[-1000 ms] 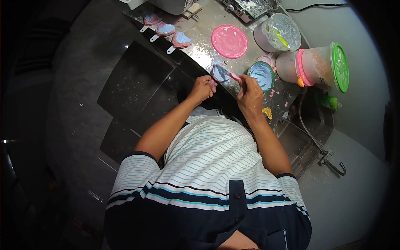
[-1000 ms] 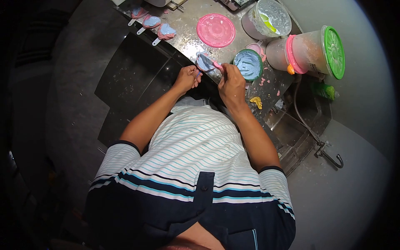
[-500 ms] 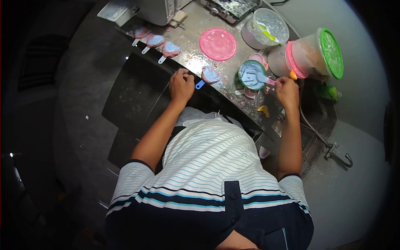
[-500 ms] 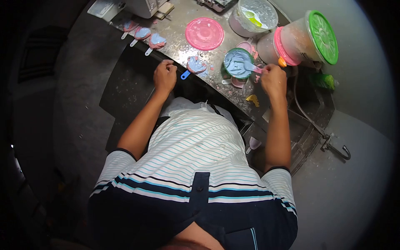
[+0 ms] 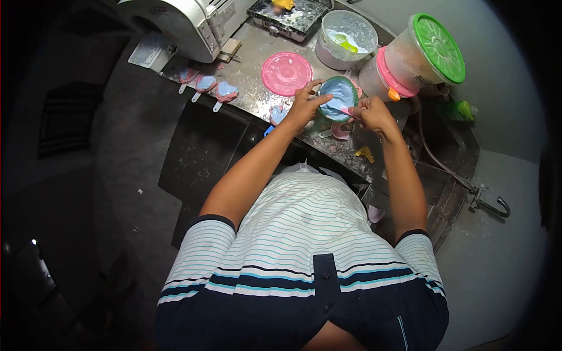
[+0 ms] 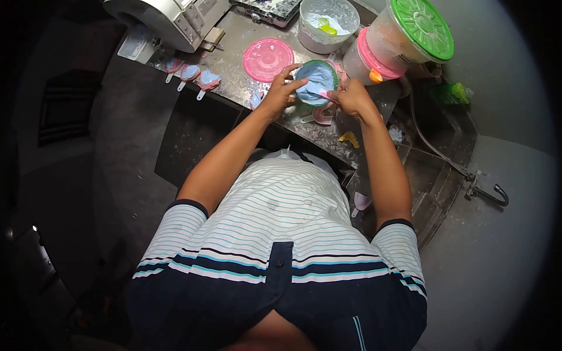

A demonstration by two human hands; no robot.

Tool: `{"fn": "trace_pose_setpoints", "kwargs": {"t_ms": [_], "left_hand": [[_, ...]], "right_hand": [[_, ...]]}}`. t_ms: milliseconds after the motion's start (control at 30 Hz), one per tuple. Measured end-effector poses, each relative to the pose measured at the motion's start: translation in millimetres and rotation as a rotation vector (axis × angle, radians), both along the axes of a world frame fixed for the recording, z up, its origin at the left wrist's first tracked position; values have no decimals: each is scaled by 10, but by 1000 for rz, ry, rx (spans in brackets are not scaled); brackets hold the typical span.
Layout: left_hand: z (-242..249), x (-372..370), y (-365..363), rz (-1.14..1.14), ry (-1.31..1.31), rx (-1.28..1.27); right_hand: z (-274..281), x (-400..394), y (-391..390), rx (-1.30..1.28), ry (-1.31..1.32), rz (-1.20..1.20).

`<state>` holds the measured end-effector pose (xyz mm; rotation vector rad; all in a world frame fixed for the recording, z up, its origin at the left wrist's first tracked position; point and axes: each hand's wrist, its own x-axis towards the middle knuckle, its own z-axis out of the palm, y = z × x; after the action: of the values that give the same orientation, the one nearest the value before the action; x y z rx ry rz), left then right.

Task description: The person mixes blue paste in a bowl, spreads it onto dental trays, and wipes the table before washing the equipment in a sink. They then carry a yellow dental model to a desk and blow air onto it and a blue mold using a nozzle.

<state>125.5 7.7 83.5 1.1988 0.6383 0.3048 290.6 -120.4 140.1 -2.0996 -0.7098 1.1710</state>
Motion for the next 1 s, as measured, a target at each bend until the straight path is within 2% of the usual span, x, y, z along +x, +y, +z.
{"fn": "trace_pose_setpoints", "kwargs": {"t_ms": [67, 133, 200, 233, 267, 333, 367, 400, 467, 500, 533, 567, 600, 667, 733, 767, 867, 900, 967, 1000], "left_hand": [[230, -45, -13, 26, -130, -326], [313, -14, -53, 63, -161, -403], [231, 52, 65, 55, 49, -30], [198, 63, 108, 55, 172, 96], [195, 80, 165, 51, 174, 102], [217, 85, 261, -142, 230, 49], [501, 46, 264, -157, 301, 58], [495, 53, 273, -156, 304, 63], [434, 121, 316, 44, -45, 427], [363, 169, 338, 95, -75, 601], [284, 220, 319, 101, -80, 606], [182, 260, 257, 159, -62, 549], [153, 289, 218, 212, -46, 495], [115, 322, 171, 188, -37, 498], [103, 362, 113, 247, -76, 228], [101, 367, 114, 249, -75, 228], [77, 365, 134, 143, 122, -142], [33, 380, 116, 143, 126, -145], [-70, 398, 84, 70, 219, 90], [-110, 399, 99, 71, 222, 88]], "right_hand": [[21, -83, -19, -10, 31, 30], [99, -204, -30, -22, 63, 67], [263, -297, -21, -62, -676, 382], [393, -312, 10, -135, -880, 467], [429, -254, 40, -132, -878, 461], [429, -87, 135, 464, -1146, 487], [417, -54, 149, 504, -1114, 436], [269, -29, 107, 510, -1113, 433], [-111, 42, 40, 229, -886, 308], [-48, -169, 22, 71, -703, 153], [-257, -193, -10, 110, -517, 135], [-226, -322, -25, 23, -300, 83], [-322, -391, -66, 75, -178, 80], [-381, -422, -161, 121, 475, -105], [-126, -402, -227, 94, 557, -161], [-7, -369, -229, 75, 636, -218], [71, -198, -302, 92, 542, -220], [23, -129, -330, 100, 441, -172], [35, -21, -374, 111, 414, -165], [53, 16, -386, 129, 381, -157]]}}
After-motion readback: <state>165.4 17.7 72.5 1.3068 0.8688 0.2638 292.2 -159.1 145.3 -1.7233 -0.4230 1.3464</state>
